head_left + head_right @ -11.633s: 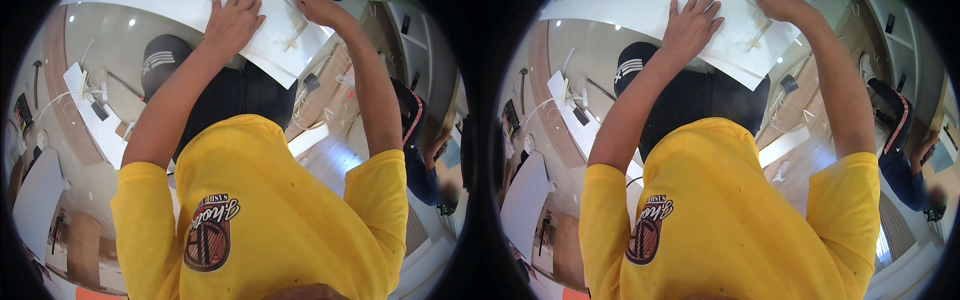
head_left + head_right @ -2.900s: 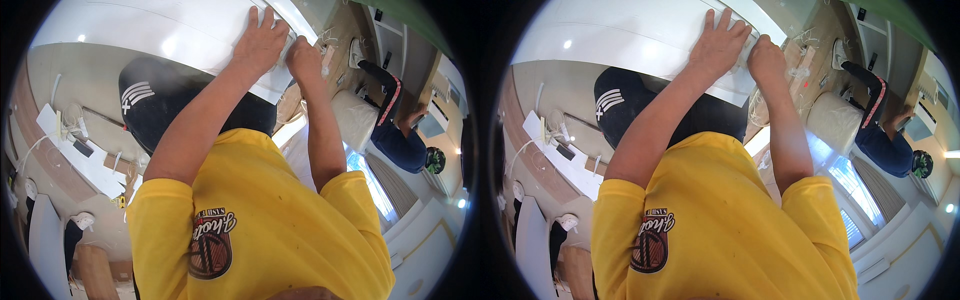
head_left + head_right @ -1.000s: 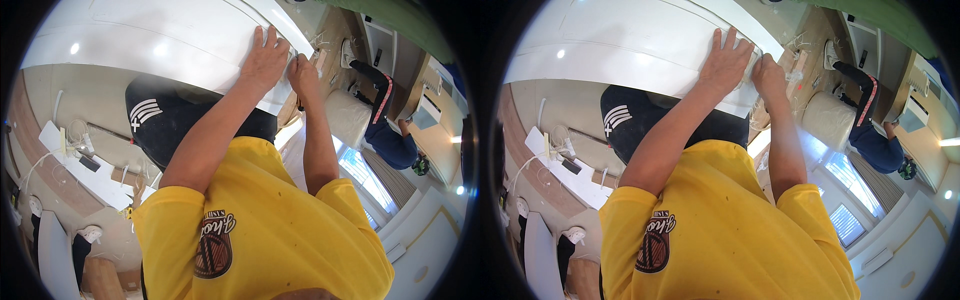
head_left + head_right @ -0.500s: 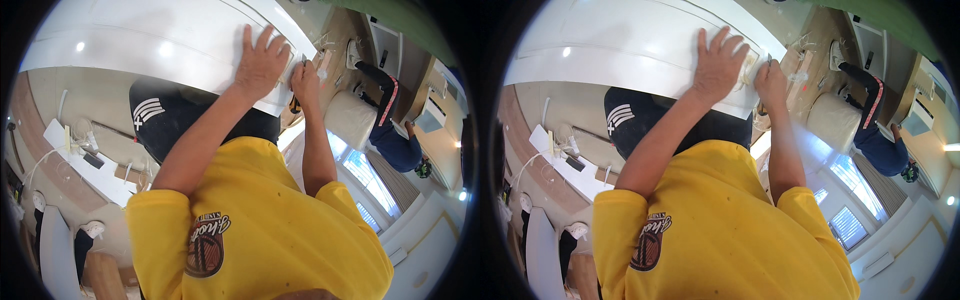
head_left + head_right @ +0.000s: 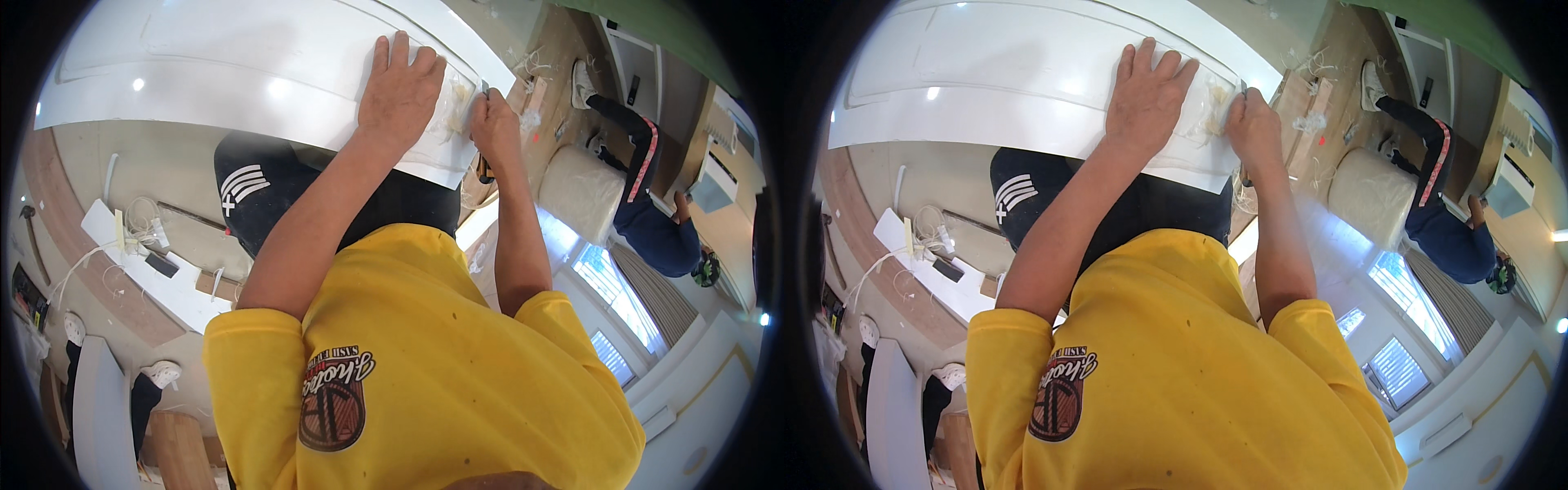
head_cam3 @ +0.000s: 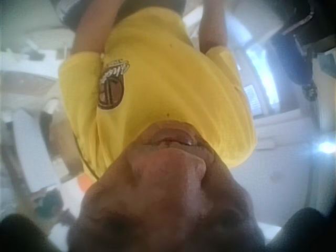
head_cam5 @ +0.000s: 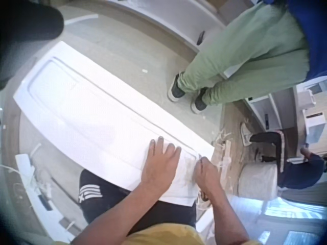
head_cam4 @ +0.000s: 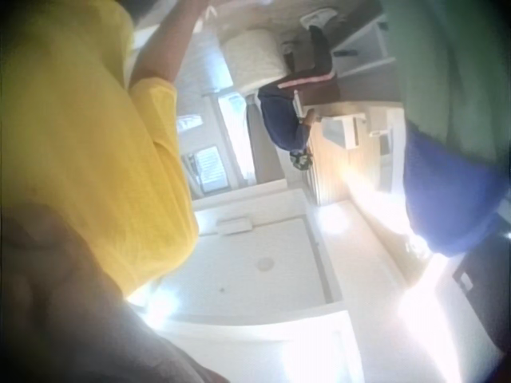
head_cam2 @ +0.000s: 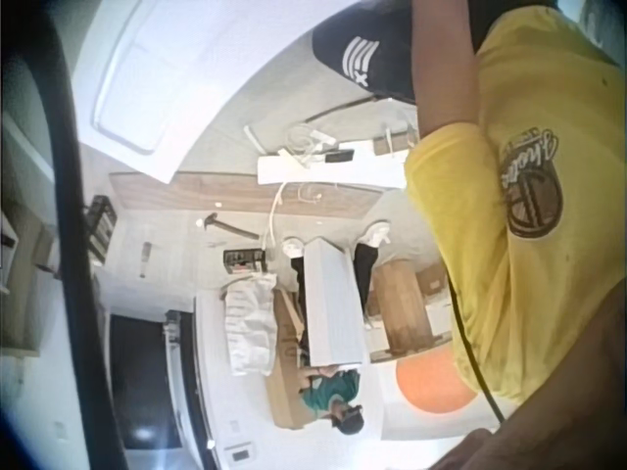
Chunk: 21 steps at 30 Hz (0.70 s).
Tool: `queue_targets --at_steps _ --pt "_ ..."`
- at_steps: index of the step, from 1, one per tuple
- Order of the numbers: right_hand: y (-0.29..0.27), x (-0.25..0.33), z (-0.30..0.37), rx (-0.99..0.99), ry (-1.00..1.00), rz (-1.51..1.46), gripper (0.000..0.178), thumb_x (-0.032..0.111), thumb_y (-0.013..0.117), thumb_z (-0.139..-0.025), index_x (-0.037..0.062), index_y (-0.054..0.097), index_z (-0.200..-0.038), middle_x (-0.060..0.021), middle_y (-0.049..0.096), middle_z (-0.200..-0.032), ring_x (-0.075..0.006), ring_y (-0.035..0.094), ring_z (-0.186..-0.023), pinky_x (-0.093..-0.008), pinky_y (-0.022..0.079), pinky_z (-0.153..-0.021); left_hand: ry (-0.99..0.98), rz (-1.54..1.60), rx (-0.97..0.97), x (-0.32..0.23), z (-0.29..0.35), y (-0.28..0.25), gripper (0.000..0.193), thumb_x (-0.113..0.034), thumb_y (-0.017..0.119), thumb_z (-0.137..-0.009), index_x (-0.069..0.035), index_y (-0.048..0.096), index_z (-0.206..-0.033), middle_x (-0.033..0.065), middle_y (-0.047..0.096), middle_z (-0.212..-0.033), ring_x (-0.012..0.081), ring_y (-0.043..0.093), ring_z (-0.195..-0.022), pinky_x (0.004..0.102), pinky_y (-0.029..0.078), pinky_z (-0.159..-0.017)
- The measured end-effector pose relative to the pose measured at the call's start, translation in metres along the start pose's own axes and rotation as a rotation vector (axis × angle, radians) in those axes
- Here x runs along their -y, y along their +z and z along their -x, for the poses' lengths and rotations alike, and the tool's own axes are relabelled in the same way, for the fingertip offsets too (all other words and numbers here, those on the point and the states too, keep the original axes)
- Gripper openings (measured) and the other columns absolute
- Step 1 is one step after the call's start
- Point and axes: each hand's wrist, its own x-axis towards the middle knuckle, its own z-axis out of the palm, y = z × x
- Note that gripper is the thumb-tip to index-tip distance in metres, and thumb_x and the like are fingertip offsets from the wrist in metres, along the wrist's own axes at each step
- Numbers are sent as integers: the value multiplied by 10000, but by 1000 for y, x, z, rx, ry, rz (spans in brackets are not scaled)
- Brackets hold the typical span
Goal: The person kneels on the floor and uses a utility knife to cut and peel protective film from a white rectangular panel. They repeatedly score the film along the panel edges and remove strips of the film.
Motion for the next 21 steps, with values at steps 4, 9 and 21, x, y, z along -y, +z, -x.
queue_targets --at_steps 4,9,21 --pt "-5 19 1 -4 -15 81 266 177 524 -1013 -59 598 -915 -328 673 -807 -517 669 -768 -568 528 -729 30 -64 8 -2 -1 6 539 -83 591 -943 -158 571 -1476 83 577 -1360 424 420 -1408 614 278 -1209" --pt "-5 18 -4 31 35 70 266 173 531 -1006 -57 611 -898 -333 673 -803 -516 671 -760 -571 532 -731 17 -133 79 -12 -5 11 568 -83 595 -937 -161 552 -1498 99 533 -1417 487 371 -1422 704 241 -1178" --pt "-5 24 -5 5 4 232 264 188 515 -1001 -41 621 -925 -321 683 -830 -505 684 -798 -567 534 -754 60 -125 87 -11 -4 10 555 -89 589 -935 -105 547 -1488 99 468 -1515 493 350 -1421 737 231 -1162"
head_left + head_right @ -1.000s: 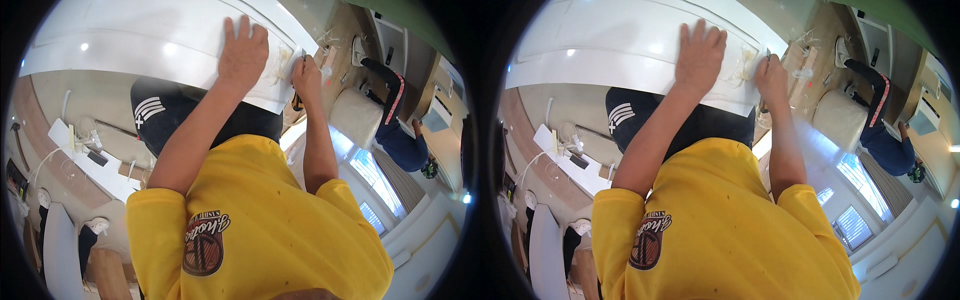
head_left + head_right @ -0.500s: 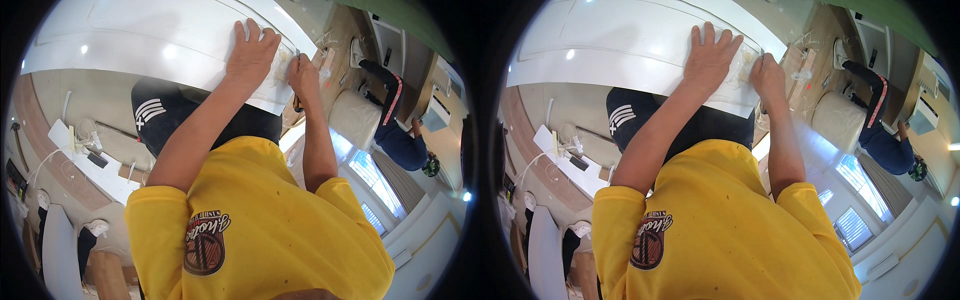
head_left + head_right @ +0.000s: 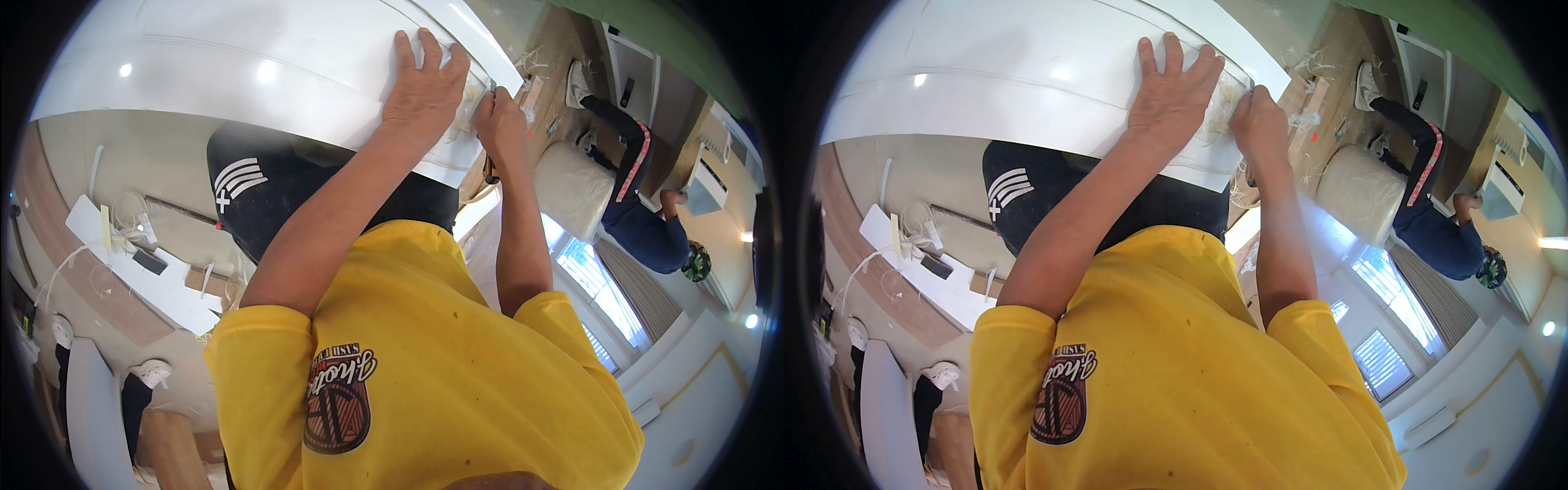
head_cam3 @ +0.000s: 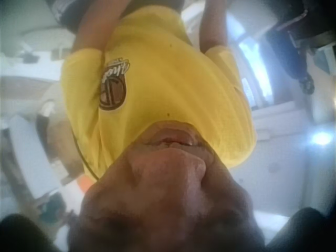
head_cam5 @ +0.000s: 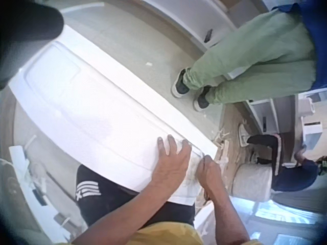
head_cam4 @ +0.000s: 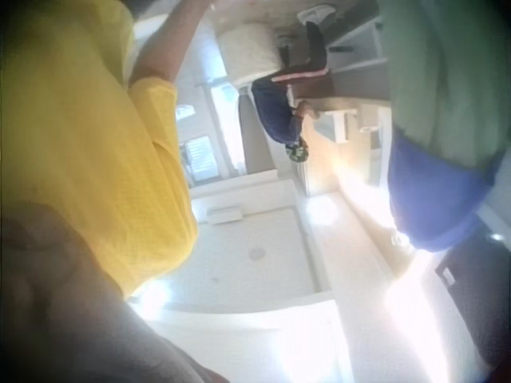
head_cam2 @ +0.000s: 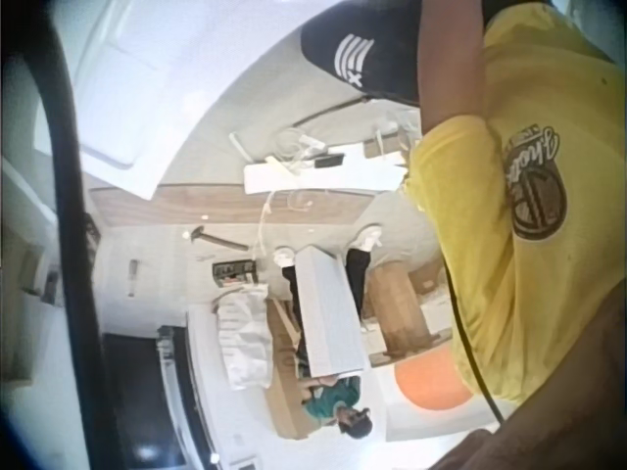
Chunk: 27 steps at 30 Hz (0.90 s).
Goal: The person kneels on the floor and uses a utility knife to cut and peel protective film from a white rectangular panel. They repeatedly score the film along the panel edges and remove strips of the film.
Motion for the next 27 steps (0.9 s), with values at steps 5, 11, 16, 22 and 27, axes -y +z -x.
queue_targets --at_steps 5,11,16,22,27 --pt "-4 5 0 7 -9 35 244 169 535 -997 -46 613 -913 -338 681 -836 -520 680 -814 -574 538 -762 2 -23 -13 -1 1 0 548 -103 591 -934 -106 555 -1481 95 471 -1507 484 359 -1400 743 234 -1154" --pt "0 13 2 -22 20 86 216 147 525 -987 -49 607 -948 -338 689 -841 -513 689 -811 -566 551 -771 -4 -56 -4 -1 0 1 540 -134 590 -948 -113 553 -1486 90 455 -1525 473 347 -1415 741 224 -1154" --pt "1 14 3 35 41 151 188 106 519 -962 -65 587 -1000 -335 697 -835 -502 703 -820 -560 563 -774 12 -53 45 -4 1 -2 545 -166 590 -956 -126 543 -1498 77 446 -1537 476 343 -1417 732 230 -1155" --pt "-6 17 -6 115 102 182 193 100 513 -956 -66 581 -1023 -333 705 -870 -506 707 -871 -565 560 -806 18 -73 82 -3 -2 -7 558 -193 594 -961 -136 532 -1513 63 441 -1553 474 354 -1417 730 225 -1161" --pt "-4 21 -16 129 98 204 195 112 524 -955 -64 581 -1018 -338 703 -884 -515 701 -885 -575 553 -819 12 -32 33 0 -6 -3 518 -226 598 -965 -116 573 -1471 76 464 -1529 482 349 -1422 742 227 -1155"
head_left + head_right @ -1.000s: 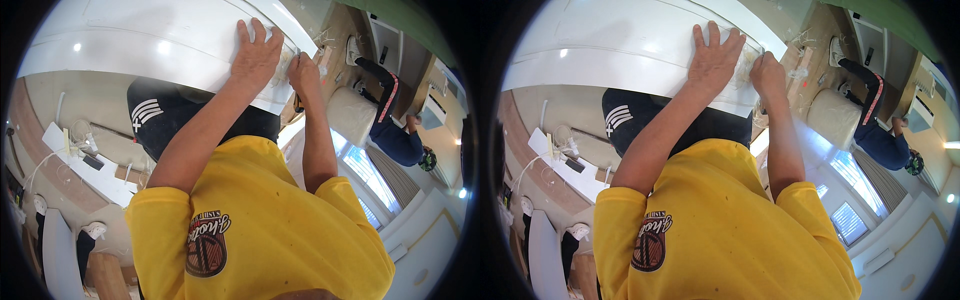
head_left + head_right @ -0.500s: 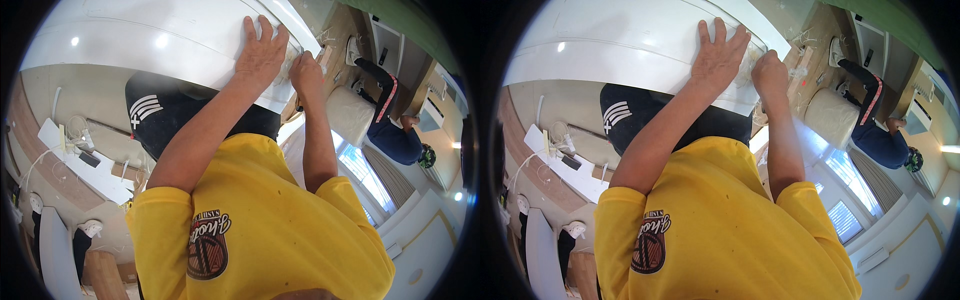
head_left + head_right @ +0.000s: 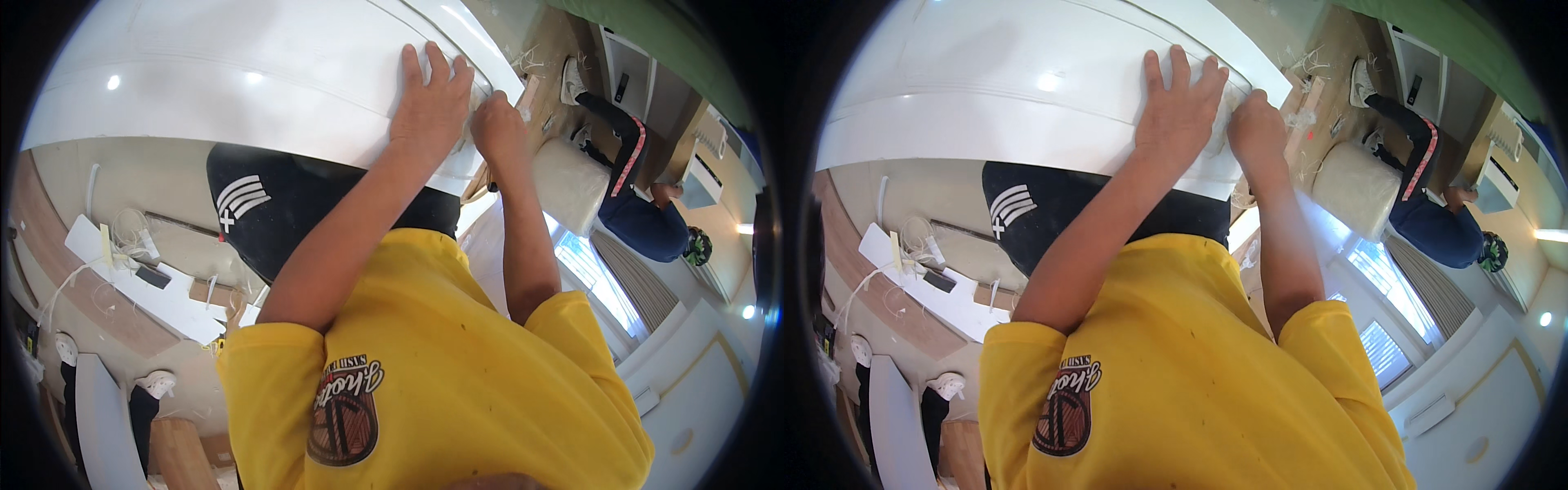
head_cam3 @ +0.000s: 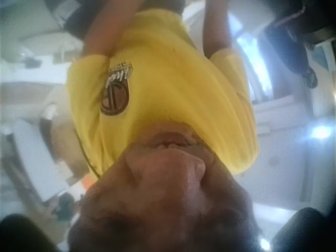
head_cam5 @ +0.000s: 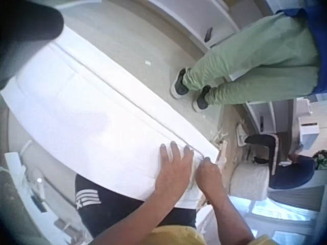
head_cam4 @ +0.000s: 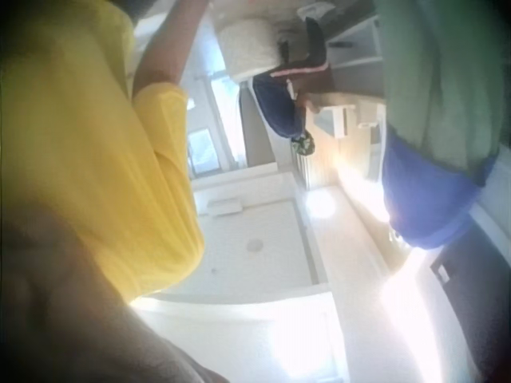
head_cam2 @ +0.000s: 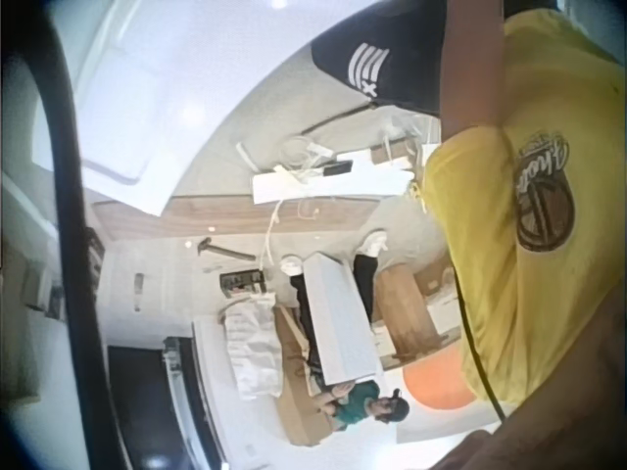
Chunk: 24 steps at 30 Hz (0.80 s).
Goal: The person kneels on the floor and uses a utility knife to cut and peel protective film from a white rectangular panel. They repeatedly score the film along the panel edges and remove strips of the film.
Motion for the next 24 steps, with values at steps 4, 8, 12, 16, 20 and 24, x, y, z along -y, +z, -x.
queue_targets --at_steps 4,8,12,16,20,24 --pt "4 -6 9 -16 -12 -40 166 93 536 -948 -60 579 -997 -342 694 -854 -528 694 -847 -583 552 -778 15 3 -2 -3 6 0 525 -229 600 -959 -111 575 -1469 78 469 -1521 488 354 -1416 754 225 -1146" --pt "3 -5 7 -80 -104 -72 156 86 548 -942 -63 579 -973 -351 679 -826 -534 686 -805 -588 549 -741 12 -50 36 2 4 -6 587 -230 614 -944 -136 531 -1518 73 466 -1521 485 366 -1405 753 235 -1141" --pt "10 -8 8 -99 -58 -80 179 109 550 -954 -65 587 -935 -351 671 -811 -529 680 -789 -590 541 -733 21 -22 11 0 5 1 578 -227 609 -945 -126 535 -1510 77 461 -1520 485 367 -1404 753 249 -1136" --pt "10 -12 18 -43 -7 -124 215 131 535 -975 -64 592 -906 -350 667 -810 -534 672 -784 -591 534 -725 29 -8 10 -2 8 -2 564 -227 595 -954 -121 539 -1505 79 475 -1509 486 372 -1401 752 258 -1132" --pt "15 -18 7 -121 -7 -166 323 227 496 -1025 -31 600 -861 -281 674 -722 -445 705 -683 -508 557 -658 17 -31 -15 3 1 0 560 -238 591 -960 -121 542 -1505 80 491 -1495 483 377 -1395 750 256 -1133" --pt "8 -16 16 -86 -17 -172 261 174 510 -1004 -58 601 -928 -363 658 -834 -551 658 -815 -586 527 -748 0 -3 -6 -4 10 0 547 -225 584 -962 -111 552 -1496 82 492 -1494 485 372 -1396 745 243 -1143"
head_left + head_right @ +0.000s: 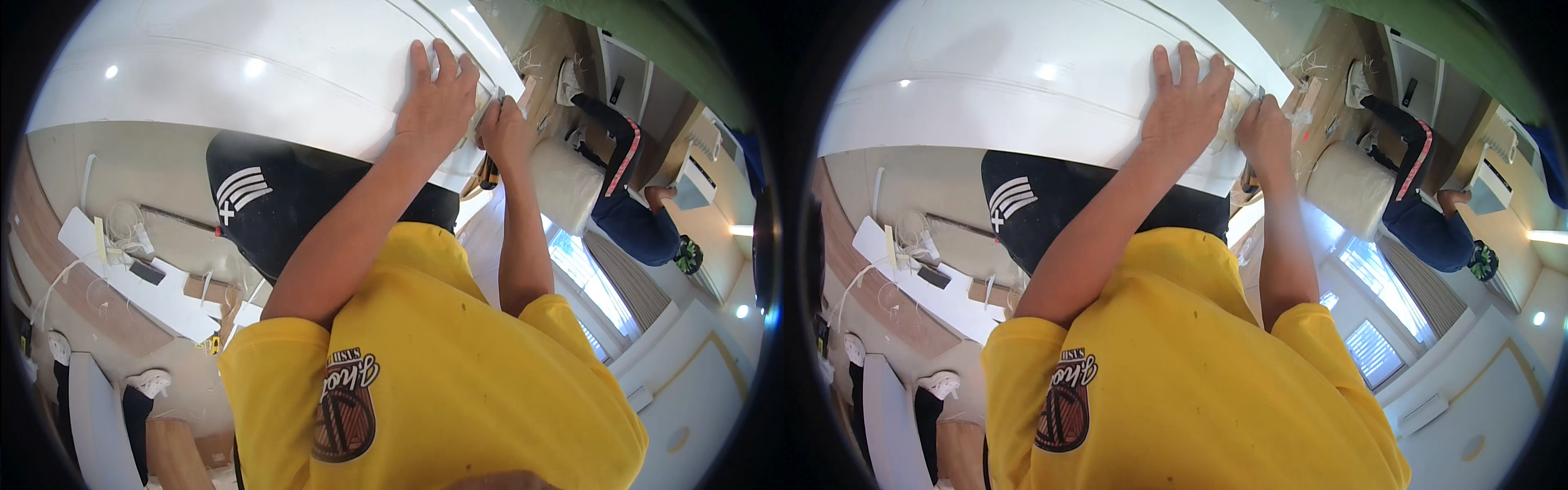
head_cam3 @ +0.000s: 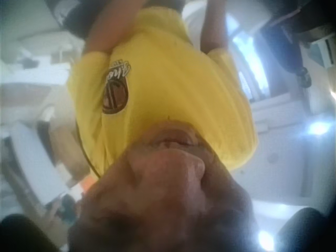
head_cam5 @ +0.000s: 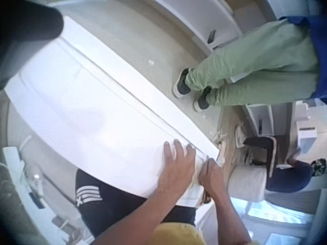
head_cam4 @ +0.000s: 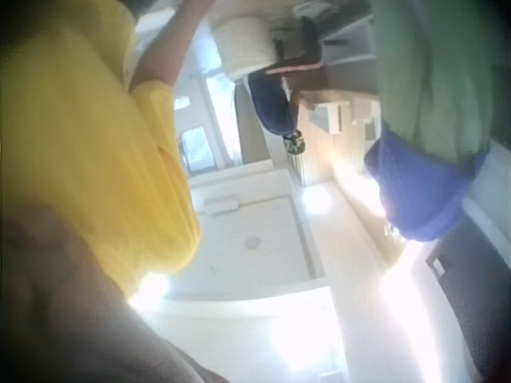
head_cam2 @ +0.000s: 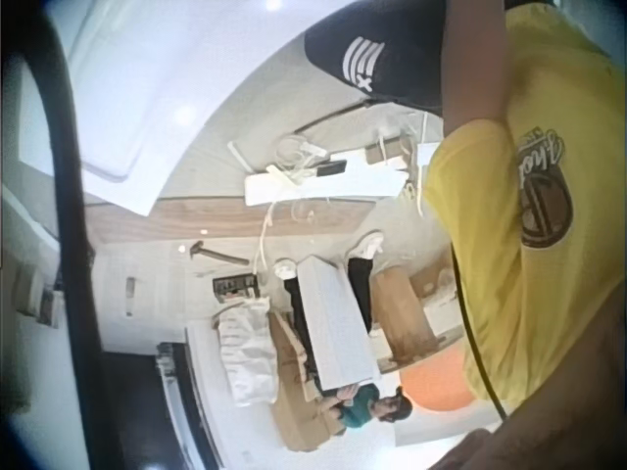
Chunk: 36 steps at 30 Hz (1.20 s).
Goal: The person kneels on the floor and uses a utility knife to cut and peel protective film from a white rectangular panel. They repeatedly score the film along the panel edges and remove strips of the film.
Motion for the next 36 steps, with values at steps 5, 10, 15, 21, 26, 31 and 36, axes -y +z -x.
queue_targets --at_steps 5,10,15,21,26,31,36 --pt "2 -3 -8 71 60 -94 265 181 516 -1002 -54 606 -916 -351 662 -829 -545 661 -797 -583 528 -737 6 1 9 4 -7 -1 542 -212 581 -963 -109 555 -1495 83 486 -1503 488 364 -1401 741 233 -1153" --pt "5 -5 -4 21 19 -36 280 189 511 -1010 -49 609 -899 -304 664 -761 -470 684 -720 -534 545 -718 6 38 -29 4 -7 1 460 -209 578 -968 -67 626 -1403 106 467 -1506 490 339 -1426 753 231 -1151" --pt "-1 1 -4 104 100 -106 272 185 515 -1004 -54 612 -919 -341 672 -835 -528 675 -803 -569 534 -758 -8 53 -25 2 -6 4 463 -213 585 -962 -66 629 -1399 104 475 -1499 488 338 -1427 750 234 -1151" --pt "2 -2 -1 94 97 -73 281 193 511 -1009 -56 614 -929 -341 673 -840 -524 678 -814 -571 532 -768 -6 48 -28 3 -4 1 496 -213 593 -954 -83 599 -1433 90 495 -1490 488 359 -1407 742 233 -1152" --pt "-4 6 -2 108 134 -125 277 188 512 -1007 -54 616 -921 -341 672 -835 -524 678 -809 -569 535 -748 -7 62 -64 3 -5 4 414 -224 584 -969 -46 686 -1328 111 476 -1484 489 338 -1427 750 228 -1155" --pt "1 -2 -2 60 65 -95 277 191 516 -1006 -50 616 -914 -335 670 -821 -514 679 -791 -558 539 -734 -9 83 -73 3 -7 5 417 -213 581 -969 -35 682 -1332 119 473 -1484 492 337 -1426 757 223 -1153" --pt "-3 3 -3 71 70 -89 265 183 523 -1000 -48 610 -903 -338 671 -835 -523 674 -805 -572 534 -752 -11 75 -53 3 -7 3 455 -204 587 -961 -52 637 -1386 112 478 -1486 492 345 -1421 754 222 -1154"
